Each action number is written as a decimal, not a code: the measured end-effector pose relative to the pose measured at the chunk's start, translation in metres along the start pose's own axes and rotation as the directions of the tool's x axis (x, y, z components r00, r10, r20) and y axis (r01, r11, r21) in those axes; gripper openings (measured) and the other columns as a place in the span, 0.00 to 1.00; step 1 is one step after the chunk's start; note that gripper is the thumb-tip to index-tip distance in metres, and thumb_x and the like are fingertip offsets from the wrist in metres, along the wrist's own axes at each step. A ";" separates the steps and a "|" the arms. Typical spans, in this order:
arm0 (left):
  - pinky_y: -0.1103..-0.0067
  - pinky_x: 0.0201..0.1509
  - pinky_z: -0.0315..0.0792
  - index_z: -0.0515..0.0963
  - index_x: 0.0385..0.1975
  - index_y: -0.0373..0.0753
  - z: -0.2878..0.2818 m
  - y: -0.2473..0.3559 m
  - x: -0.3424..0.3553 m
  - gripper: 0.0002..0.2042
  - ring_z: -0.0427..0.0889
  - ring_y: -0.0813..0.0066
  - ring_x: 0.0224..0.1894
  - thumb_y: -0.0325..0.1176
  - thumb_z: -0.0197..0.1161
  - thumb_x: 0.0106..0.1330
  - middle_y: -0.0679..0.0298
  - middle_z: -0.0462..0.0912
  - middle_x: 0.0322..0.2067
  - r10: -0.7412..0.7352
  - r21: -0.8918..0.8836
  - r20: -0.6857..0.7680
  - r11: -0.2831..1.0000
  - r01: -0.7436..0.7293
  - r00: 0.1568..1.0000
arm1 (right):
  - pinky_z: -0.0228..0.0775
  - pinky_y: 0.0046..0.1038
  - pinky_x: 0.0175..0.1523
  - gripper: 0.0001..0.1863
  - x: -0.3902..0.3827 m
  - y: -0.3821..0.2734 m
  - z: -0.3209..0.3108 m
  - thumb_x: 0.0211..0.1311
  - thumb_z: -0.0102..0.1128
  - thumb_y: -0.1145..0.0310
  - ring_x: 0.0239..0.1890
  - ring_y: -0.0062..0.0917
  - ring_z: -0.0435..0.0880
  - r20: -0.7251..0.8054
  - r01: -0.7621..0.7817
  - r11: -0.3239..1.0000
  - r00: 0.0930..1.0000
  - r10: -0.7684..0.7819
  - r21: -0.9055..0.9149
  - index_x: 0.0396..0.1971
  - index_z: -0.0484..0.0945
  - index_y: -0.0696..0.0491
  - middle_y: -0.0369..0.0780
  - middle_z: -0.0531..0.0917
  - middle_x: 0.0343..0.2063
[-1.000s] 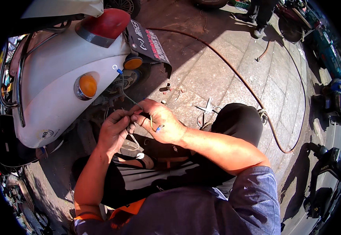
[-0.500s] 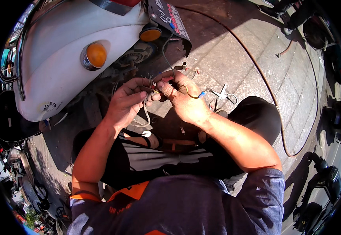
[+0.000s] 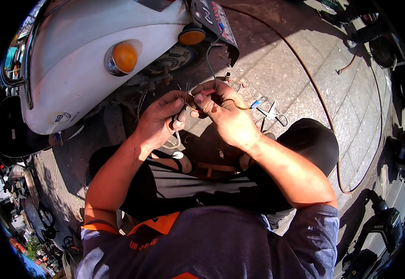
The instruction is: The person connects and organizes electrical wires on the rear of a motorcycle by hand and using scissors.
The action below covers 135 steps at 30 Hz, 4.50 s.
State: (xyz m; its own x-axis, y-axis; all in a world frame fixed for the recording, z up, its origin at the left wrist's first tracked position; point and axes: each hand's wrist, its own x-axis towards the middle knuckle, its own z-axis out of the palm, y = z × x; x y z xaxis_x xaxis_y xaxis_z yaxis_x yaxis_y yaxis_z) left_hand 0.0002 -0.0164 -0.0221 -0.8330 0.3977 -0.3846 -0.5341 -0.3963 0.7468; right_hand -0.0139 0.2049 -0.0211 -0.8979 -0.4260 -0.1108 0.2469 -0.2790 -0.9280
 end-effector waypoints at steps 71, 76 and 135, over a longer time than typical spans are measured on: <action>0.77 0.60 0.73 0.78 0.54 0.35 0.002 0.004 -0.002 0.12 0.83 0.77 0.51 0.33 0.64 0.77 0.63 0.86 0.46 0.210 0.289 0.000 0.936 -0.201 0.978 | 0.82 0.34 0.45 0.19 -0.014 -0.036 -0.002 0.55 0.71 0.81 0.42 0.35 0.88 0.303 0.570 0.328 0.743 -0.596 -0.753 0.48 0.88 0.52 0.40 0.87 0.38; 0.79 0.57 0.72 0.79 0.53 0.35 0.003 -0.001 -0.004 0.12 0.81 0.80 0.48 0.33 0.67 0.75 0.65 0.86 0.43 0.173 0.307 -0.012 0.938 -0.161 0.985 | 0.79 0.30 0.42 0.08 -0.007 -0.023 -0.006 0.67 0.69 0.77 0.36 0.33 0.87 0.037 0.433 0.612 0.835 -0.550 -0.662 0.44 0.88 0.56 0.43 0.86 0.34; 0.88 0.27 0.60 0.79 0.45 0.38 0.004 0.002 -0.002 0.08 0.68 0.91 0.24 0.34 0.66 0.75 0.75 0.74 0.26 0.052 0.237 -0.090 0.971 -0.029 0.995 | 0.77 0.42 0.50 0.13 -0.002 -0.021 -0.005 0.62 0.72 0.68 0.43 0.43 0.83 0.310 0.423 0.257 0.870 -0.384 -0.869 0.46 0.83 0.53 0.44 0.82 0.38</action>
State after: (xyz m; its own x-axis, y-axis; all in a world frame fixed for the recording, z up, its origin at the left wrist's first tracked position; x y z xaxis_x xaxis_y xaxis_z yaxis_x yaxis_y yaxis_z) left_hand 0.0018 -0.0147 -0.0174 -0.8690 0.3006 -0.3929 -0.4603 -0.2004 0.8648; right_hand -0.0194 0.2161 -0.0033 -0.7627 -0.5301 0.3704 -0.6332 0.4955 -0.5946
